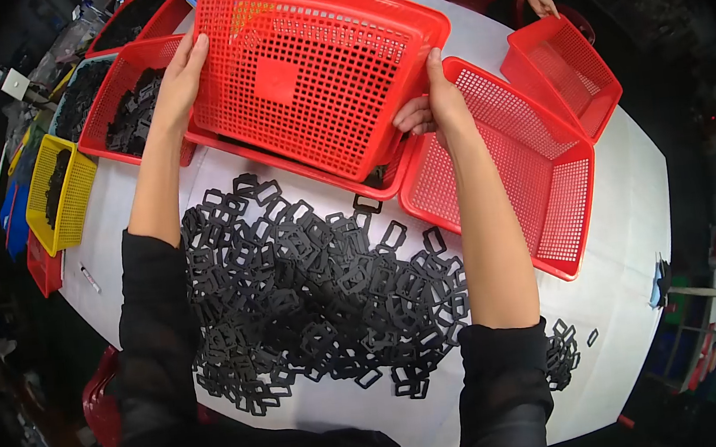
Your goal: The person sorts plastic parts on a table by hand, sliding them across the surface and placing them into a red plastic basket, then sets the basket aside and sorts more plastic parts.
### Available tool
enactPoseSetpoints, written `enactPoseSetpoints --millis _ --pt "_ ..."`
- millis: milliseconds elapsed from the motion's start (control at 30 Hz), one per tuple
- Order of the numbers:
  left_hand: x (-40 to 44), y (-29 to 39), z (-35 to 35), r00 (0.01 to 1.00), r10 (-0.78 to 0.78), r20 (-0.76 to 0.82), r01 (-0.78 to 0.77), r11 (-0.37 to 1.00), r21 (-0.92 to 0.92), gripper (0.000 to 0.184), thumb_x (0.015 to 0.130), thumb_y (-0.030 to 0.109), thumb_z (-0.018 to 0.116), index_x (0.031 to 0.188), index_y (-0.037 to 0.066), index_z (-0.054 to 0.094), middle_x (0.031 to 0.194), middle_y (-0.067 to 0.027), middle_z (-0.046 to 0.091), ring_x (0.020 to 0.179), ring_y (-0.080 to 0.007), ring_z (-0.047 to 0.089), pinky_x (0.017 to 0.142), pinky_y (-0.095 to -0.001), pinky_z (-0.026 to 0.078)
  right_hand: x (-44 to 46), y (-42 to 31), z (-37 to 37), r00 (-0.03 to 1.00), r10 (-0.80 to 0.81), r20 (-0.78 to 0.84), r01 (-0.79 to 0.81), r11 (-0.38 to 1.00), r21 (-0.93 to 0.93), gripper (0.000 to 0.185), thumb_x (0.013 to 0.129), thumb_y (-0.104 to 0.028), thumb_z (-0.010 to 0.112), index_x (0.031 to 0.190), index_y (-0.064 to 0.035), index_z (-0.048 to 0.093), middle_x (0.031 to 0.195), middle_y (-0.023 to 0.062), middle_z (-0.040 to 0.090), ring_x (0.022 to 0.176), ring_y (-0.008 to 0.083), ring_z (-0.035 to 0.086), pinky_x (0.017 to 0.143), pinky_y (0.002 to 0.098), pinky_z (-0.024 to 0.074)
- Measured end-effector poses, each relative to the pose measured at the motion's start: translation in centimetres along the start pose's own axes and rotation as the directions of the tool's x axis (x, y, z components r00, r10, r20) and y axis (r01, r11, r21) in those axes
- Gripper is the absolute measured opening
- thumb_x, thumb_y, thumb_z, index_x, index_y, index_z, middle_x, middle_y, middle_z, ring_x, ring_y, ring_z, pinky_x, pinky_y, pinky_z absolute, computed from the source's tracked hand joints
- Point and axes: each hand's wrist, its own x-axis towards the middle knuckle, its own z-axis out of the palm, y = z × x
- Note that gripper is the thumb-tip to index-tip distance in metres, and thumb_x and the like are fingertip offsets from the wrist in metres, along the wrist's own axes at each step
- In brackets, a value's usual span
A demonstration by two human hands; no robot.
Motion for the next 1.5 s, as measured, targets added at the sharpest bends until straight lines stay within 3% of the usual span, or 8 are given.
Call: enactPoseSetpoints --millis 200,367,533,800,1000,1167,1333,1500 --pt "5.4 2.0 2.0 0.982 0.187 -0.019 -0.181 0.970 0.163 0.038 0.099 0.024 0.051 0.131 0.003 0.055 0.123 -0.0061 0.062 0.114 -0.0145 0.054 0.099 -0.0285 0.041 2.6 -2.3 -2.7 0.974 0.139 0.181 -0.165 0.977 0.133 0.096 0.087 -0.077 0.018 0.113 0.0066 0.056 0.063 0.0129 0.067 0.044 0.0126 0.062 0.037 0.0179 0.0461" --pt "2.1 5.6 1.7 0.983 0.171 -0.066 -0.175 0.983 -0.060 0.047 0.101 0.037 0.044 0.131 0.002 0.052 0.125 -0.0067 0.058 0.114 -0.0152 0.053 0.100 -0.0303 0.039 -3.6 -3.9 -5.5 0.938 -0.165 0.305 0.083 0.961 0.263 0.102 0.083 -0.082 0.016 0.116 0.0066 0.053 0.072 0.0152 0.068 0.056 0.0153 0.066 0.053 0.0226 0.0544" --pt "-13.0 13.0 2.2 0.994 0.011 -0.112 -0.049 0.937 -0.346 0.065 0.099 0.056 0.033 0.137 0.005 0.046 0.132 -0.0077 0.055 0.116 -0.0180 0.054 0.097 -0.0333 0.038 -20.5 -2.6 -7.3 0.892 -0.364 -0.268 0.447 0.803 0.395 0.097 0.087 -0.078 0.017 0.132 0.0028 0.046 0.115 0.0222 0.062 0.103 0.0260 0.064 0.087 0.0382 0.0529" --pt "-36.4 8.6 0.4 0.862 -0.284 0.419 0.500 0.612 -0.613 0.063 0.100 0.046 0.040 0.143 0.000 0.035 0.144 -0.0149 0.042 0.132 -0.0275 0.043 0.110 -0.0424 0.034 -43.8 10.8 -11.5 0.901 -0.397 -0.177 0.343 0.900 -0.270 0.076 0.083 0.001 0.052 0.151 -0.0083 0.018 0.092 0.0124 0.068 0.079 0.0221 0.066 0.080 0.0340 0.0524" --pt "-47.3 12.6 9.8 0.803 -0.560 0.204 0.589 0.799 -0.121 0.053 0.089 0.010 0.060 0.138 -0.001 0.041 0.131 -0.0157 0.053 0.119 -0.0256 0.054 0.100 -0.0374 0.044 -50.0 19.3 -18.7 0.851 -0.498 -0.165 0.431 0.843 -0.322 0.074 0.088 -0.009 0.055 0.151 -0.0091 0.016 0.101 0.0167 0.067 0.081 0.0327 0.067 0.074 0.0383 0.0539" --pt "-56.6 12.0 16.1 0.808 -0.589 0.022 0.545 0.732 -0.408 0.046 0.092 0.006 0.055 0.136 0.001 0.044 0.130 -0.0143 0.054 0.116 -0.0281 0.056 0.099 -0.0434 0.048 -46.8 29.5 -36.5 0.839 -0.509 -0.191 0.381 0.802 -0.459 0.039 0.096 -0.031 0.053 0.129 -0.0112 0.057 0.139 0.0142 0.049 0.130 0.0297 0.043 0.105 0.0389 0.0376" --pt "-61.3 10.0 17.8 0.855 -0.519 -0.011 0.442 0.740 -0.506 0.042 0.097 0.013 0.050 0.137 0.002 0.042 0.132 -0.0140 0.053 0.119 -0.0288 0.055 0.099 -0.0475 0.048 -40.3 42.3 -49.7 0.805 -0.420 -0.420 -0.045 0.662 -0.748 0.045 0.097 -0.048 0.044 0.135 -0.0260 0.053 0.150 0.0075 0.038 0.143 0.0309 0.023 0.113 0.0607 0.0105" --pt "-62.5 6.5 17.9 0.891 -0.453 -0.028 0.371 0.762 -0.530 0.040 0.099 0.017 0.049 0.134 0.000 0.044 0.129 -0.0155 0.055 0.116 -0.0317 0.057 0.096 -0.0490 0.050 -36.6 40.4 -43.4 0.830 -0.556 0.056 0.294 0.349 -0.890 0.048 0.096 -0.056 0.037 0.138 -0.0336 0.049 0.148 -0.0052 0.041 0.144 0.0225 0.024 0.113 0.0644 0.0040"
